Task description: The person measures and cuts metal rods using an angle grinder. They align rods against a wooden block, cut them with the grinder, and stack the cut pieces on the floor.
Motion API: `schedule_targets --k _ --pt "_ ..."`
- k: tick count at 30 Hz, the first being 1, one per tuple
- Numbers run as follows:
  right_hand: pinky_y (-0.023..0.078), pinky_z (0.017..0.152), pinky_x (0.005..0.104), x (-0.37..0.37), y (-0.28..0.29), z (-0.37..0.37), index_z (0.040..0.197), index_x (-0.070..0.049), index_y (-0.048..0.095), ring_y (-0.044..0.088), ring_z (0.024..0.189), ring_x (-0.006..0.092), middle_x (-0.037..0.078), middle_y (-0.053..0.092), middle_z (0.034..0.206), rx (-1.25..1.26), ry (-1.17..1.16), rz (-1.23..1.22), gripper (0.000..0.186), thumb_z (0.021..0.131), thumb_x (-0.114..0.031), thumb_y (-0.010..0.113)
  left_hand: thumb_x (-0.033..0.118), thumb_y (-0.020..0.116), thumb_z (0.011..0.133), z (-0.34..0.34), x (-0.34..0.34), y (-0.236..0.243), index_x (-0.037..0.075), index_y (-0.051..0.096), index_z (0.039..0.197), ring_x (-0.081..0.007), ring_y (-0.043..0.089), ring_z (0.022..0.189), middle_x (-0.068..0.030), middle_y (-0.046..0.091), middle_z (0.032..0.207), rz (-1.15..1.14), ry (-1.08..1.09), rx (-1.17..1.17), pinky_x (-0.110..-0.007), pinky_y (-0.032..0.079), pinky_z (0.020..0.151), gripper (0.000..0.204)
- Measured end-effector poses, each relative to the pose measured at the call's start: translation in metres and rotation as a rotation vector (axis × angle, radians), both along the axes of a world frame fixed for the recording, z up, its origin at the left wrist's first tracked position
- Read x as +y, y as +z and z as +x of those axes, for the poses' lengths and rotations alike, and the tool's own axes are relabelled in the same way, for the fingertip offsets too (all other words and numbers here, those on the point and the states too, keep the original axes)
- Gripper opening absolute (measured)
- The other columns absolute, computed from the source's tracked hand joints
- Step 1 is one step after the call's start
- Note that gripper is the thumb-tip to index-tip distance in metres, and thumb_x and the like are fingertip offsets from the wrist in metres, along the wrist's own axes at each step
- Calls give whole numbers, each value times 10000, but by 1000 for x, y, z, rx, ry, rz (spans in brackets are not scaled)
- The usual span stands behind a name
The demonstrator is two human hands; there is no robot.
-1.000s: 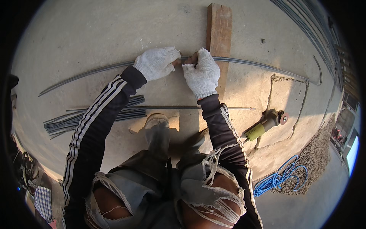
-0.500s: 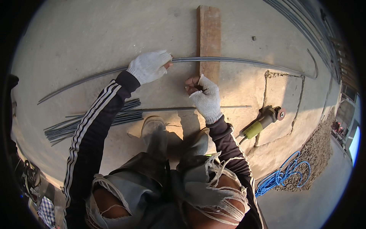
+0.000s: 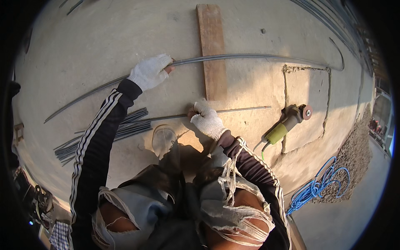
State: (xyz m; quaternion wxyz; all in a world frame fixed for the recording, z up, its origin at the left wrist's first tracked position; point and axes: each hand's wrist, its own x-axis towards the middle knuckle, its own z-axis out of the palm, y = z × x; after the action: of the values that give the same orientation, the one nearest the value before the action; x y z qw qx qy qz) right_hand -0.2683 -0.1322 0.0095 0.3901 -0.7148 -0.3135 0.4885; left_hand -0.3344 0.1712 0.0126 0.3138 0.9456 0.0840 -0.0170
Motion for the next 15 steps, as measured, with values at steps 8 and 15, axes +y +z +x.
schedule_targets --k 8,15 --pt "558 813 505 13 7 0 1190 -44 625 678 977 429 196 665 1069 -509 409 -3 378 866 -228 687 198 671 988 0 1 -5 35 678 1127 -395 668 992 -185 676 1027 -2 -22 -108 -463 541 843 214" --pt "577 794 482 16 18 -2 1178 -63 637 706 984 386 176 679 1096 -623 542 -23 351 884 -245 698 207 682 974 7 1 11 47 659 1217 -394 662 1000 -177 667 1068 60 -73 -69 -466 541 848 292"
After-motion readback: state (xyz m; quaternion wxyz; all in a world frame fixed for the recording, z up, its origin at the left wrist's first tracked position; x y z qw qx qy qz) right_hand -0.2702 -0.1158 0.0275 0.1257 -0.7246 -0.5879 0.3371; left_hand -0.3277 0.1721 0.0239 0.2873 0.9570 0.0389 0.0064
